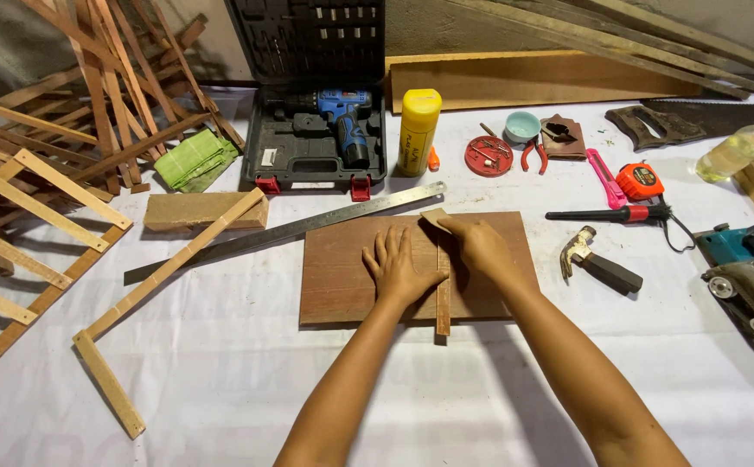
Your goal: Measuring and preparing small wood strips for a larger project.
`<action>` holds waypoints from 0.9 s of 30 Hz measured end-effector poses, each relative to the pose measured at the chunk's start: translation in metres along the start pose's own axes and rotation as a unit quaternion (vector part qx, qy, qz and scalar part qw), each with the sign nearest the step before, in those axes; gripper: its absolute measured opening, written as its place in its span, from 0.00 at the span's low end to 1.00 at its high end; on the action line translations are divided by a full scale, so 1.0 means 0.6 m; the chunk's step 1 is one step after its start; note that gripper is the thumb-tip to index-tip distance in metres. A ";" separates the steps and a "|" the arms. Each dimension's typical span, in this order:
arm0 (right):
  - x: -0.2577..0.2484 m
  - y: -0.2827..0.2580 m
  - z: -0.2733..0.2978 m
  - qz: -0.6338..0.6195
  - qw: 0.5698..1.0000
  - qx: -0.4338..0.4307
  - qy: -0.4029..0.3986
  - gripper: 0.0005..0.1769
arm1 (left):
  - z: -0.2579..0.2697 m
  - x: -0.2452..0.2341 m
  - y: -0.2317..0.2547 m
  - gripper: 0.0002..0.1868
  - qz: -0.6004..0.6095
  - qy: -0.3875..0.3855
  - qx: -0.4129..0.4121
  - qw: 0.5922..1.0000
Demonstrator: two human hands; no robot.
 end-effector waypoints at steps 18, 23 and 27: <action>-0.027 0.022 0.135 -0.485 0.833 0.262 0.034 0.25 | 0.029 0.005 0.069 0.39 0.021 -0.070 0.032 0.997; -0.022 0.028 0.147 -0.529 0.807 0.258 0.039 0.25 | 0.007 0.033 0.037 0.31 0.068 -0.006 0.041 0.997; -0.025 0.022 0.147 -0.537 0.801 0.261 0.043 0.26 | 0.005 0.021 0.033 0.30 0.244 -0.104 -0.049 0.963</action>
Point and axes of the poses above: each hand's wrist, its own z-axis away from the middle knuckle, its own x-axis out of the palm, y = z × x, the point moved 2 cm from there along -z, towards the middle knuckle, and after that the axes turned 6 degrees about -x, right-handed, at the moved point
